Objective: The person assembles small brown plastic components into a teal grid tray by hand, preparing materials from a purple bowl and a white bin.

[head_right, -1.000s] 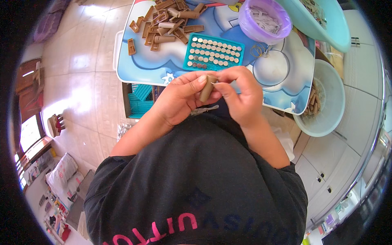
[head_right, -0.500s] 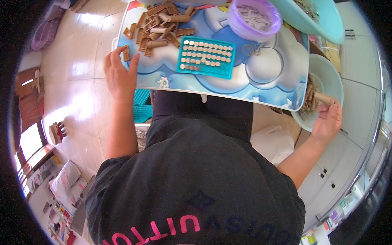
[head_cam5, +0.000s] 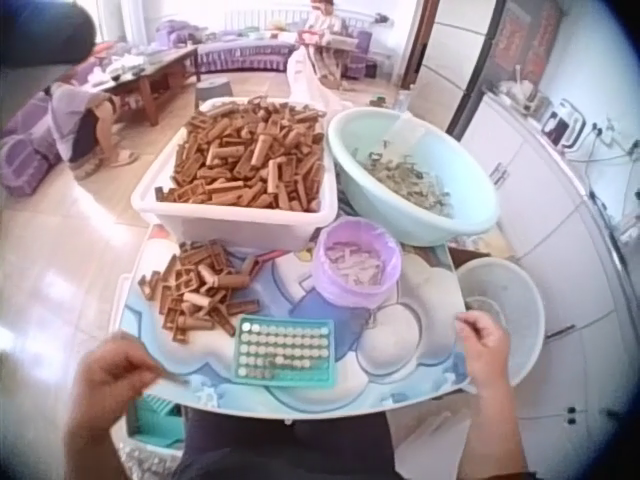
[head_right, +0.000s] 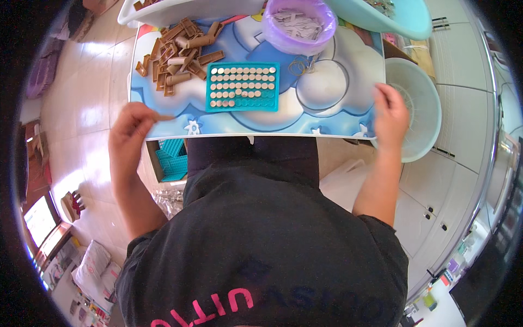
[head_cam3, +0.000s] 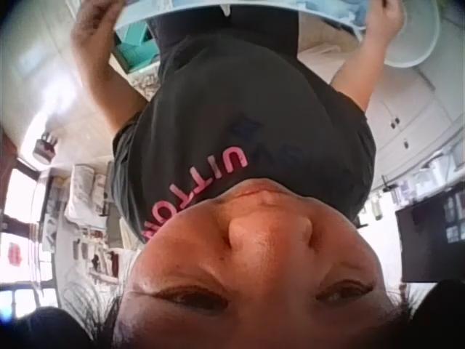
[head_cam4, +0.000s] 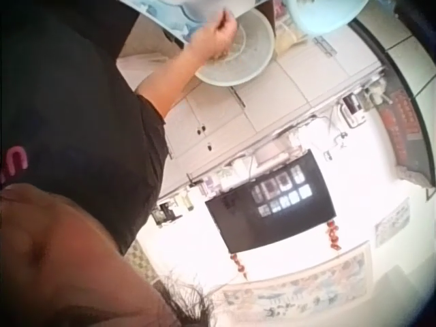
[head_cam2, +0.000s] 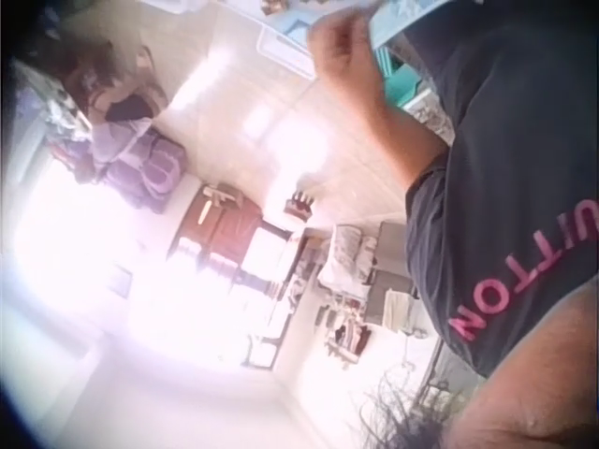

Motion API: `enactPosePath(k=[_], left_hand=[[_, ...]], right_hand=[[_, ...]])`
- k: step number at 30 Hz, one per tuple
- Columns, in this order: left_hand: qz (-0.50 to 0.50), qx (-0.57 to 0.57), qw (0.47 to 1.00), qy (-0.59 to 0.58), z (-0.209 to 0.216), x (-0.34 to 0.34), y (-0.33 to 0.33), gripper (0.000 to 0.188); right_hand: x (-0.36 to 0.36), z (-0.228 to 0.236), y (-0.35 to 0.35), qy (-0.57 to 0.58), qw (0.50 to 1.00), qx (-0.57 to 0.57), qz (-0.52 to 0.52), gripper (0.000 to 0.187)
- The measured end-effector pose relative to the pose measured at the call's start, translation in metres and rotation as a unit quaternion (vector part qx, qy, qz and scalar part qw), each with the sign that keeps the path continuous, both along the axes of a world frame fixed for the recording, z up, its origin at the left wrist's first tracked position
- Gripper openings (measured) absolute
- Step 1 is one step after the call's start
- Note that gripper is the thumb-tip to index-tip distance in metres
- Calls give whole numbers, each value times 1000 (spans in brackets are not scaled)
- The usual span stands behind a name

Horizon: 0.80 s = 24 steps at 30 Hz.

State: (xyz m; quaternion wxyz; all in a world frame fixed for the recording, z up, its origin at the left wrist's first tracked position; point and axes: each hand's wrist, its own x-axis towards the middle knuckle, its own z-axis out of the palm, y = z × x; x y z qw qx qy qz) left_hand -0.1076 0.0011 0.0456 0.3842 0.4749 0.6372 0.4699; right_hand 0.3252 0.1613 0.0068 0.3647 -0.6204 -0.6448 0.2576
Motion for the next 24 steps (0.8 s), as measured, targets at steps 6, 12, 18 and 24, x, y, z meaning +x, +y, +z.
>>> enactPosePath(k=[6, 12, 18, 24], left_hand=[[-402, -34, 909, -102, 21, 62, 13, 15], [-421, -74, 842, -331, -8, 94, 12, 15], [-150, -209, 770, -583, -35, 100, 28, 26], [-120, -270, 792, -534, -27, 114, 47, 39]], right_hand=[[-105, 2, 12, -235, 965, -66, 99, 34], [-80, -16, 17, -229, 965, -119, 42, 26], [-55, 4, -17, 138, 969, -201, 32, 14], [-68, 28, -57, 272, 931, -217, 116, 12]])
